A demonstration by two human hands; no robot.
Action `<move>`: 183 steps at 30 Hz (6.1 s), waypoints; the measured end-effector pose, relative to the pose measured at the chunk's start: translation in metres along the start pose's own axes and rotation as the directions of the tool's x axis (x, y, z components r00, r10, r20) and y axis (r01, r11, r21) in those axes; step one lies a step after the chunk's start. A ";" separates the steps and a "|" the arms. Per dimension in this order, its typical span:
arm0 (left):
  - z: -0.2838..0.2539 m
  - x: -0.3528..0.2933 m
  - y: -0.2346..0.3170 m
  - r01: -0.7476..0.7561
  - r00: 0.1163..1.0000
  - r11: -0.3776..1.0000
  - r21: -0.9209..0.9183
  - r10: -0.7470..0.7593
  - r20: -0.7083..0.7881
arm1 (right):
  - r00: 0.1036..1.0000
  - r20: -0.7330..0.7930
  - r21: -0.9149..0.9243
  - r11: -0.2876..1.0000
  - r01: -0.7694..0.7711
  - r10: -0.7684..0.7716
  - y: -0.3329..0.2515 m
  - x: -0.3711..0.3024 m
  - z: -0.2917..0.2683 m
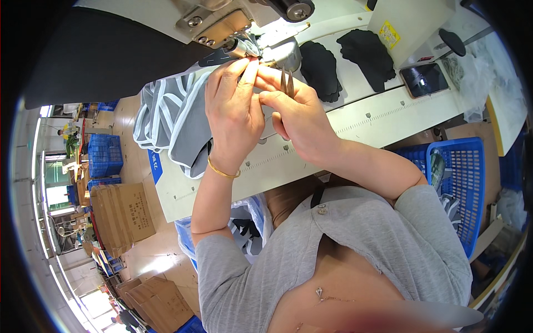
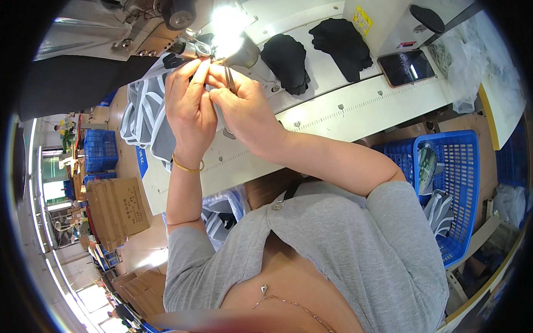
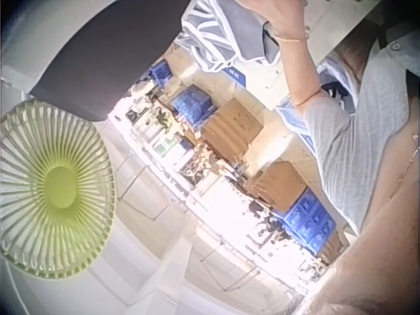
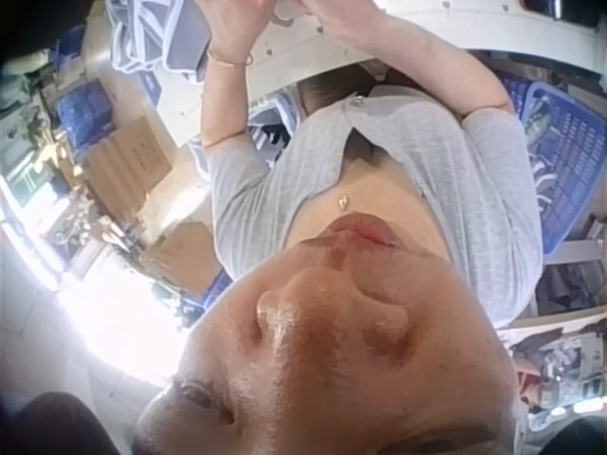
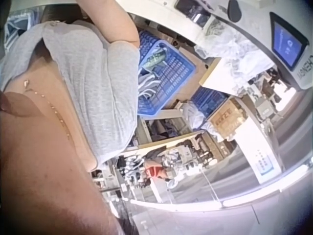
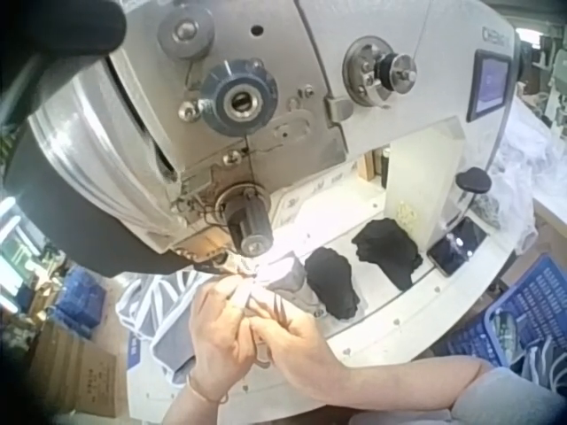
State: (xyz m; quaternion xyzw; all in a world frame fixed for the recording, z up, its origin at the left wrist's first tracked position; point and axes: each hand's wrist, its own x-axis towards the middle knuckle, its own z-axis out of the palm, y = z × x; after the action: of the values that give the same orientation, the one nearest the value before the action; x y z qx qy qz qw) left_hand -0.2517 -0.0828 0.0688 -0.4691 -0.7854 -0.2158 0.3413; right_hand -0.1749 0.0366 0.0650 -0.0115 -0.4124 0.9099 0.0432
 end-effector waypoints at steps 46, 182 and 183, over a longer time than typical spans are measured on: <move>-0.065 -0.066 -0.003 0.893 0.450 0.195 -0.406 -0.448 0.773 | 0.933 0.115 -0.943 0.256 0.210 -0.341 -0.048 0.027 -0.109; 0.051 -0.070 0.084 0.222 0.915 0.968 -0.119 -0.249 -0.319 | 0.632 0.559 -0.829 -0.334 0.449 -0.537 0.004 -0.053 -0.094; 0.050 -0.069 0.084 0.231 0.913 0.966 -0.118 -0.257 -0.318 | 0.644 0.544 -0.839 -0.331 0.432 -0.538 0.003 -0.055 -0.094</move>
State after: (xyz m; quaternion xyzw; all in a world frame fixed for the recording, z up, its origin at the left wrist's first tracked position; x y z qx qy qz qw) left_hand -0.1715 -0.0507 -0.0143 -0.3376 -0.7603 -0.3628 0.4200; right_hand -0.1154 0.1003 0.0004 0.1019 -0.8774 0.2179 0.4150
